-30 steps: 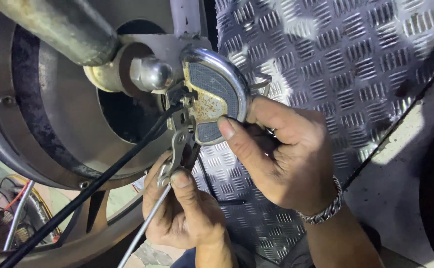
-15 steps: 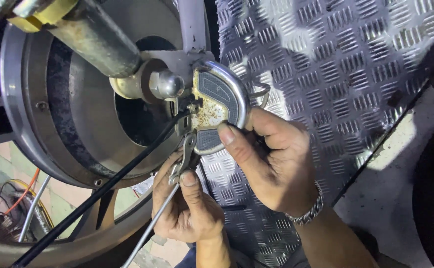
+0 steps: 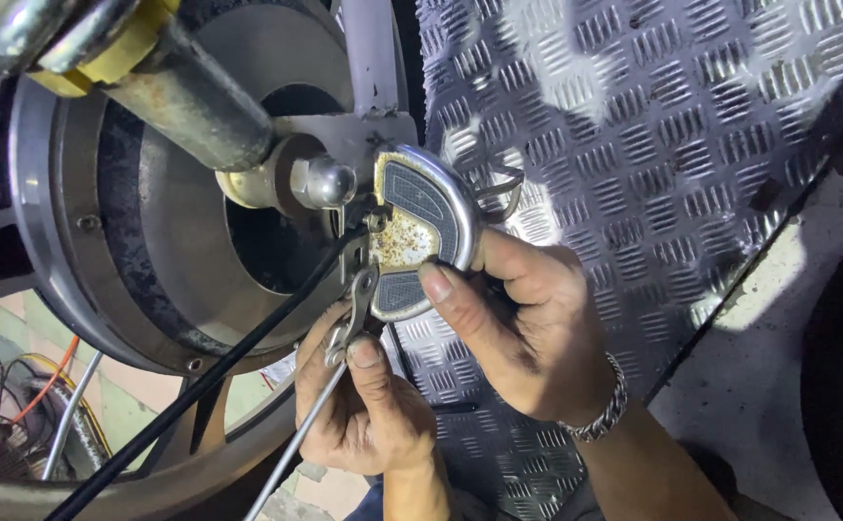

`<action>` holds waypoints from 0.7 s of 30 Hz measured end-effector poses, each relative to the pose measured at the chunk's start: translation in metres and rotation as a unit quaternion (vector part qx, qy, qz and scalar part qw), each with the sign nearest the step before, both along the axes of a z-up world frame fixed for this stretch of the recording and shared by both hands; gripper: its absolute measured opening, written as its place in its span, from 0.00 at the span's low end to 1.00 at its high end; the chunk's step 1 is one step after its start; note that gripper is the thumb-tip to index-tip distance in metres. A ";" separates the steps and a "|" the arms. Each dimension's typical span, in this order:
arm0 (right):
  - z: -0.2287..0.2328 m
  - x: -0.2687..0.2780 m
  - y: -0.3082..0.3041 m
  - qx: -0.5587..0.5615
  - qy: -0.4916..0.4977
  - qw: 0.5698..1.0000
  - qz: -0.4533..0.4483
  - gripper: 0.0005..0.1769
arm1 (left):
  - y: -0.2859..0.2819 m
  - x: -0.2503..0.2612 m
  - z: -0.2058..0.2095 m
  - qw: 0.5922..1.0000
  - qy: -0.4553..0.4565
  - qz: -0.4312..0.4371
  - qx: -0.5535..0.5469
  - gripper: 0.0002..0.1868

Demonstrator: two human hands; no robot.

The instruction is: The person works on the rear brake assembly of a purple motorcycle, using a wrench and a T-handle tool to adjust and tighten components on the brake caliper and wheel hub.

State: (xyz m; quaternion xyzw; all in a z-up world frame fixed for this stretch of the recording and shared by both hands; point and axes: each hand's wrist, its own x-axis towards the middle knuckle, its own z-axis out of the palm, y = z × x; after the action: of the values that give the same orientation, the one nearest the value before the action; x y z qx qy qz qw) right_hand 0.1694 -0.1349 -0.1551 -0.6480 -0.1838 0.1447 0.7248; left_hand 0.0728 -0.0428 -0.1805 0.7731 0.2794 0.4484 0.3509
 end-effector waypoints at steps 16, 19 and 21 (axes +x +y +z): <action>0.005 -0.002 -0.001 0.036 0.033 0.999 -0.015 0.15 | 0.002 0.018 0.009 0.998 -0.052 -0.038 -0.008 0.04; 0.004 -0.004 -0.001 0.040 0.045 0.998 -0.013 0.14 | 0.004 0.019 0.004 0.997 -0.066 -0.042 0.004 0.04; 0.002 -0.004 -0.002 0.048 0.055 0.997 -0.011 0.14 | 0.004 0.020 0.001 0.996 -0.073 -0.050 0.007 0.05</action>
State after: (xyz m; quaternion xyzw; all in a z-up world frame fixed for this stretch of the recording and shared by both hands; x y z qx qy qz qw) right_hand 0.1655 -0.1366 -0.1528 -0.6055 -0.1434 0.1627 0.7657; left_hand 0.0927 -0.0385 -0.1798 0.7534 0.2110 0.4878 0.3872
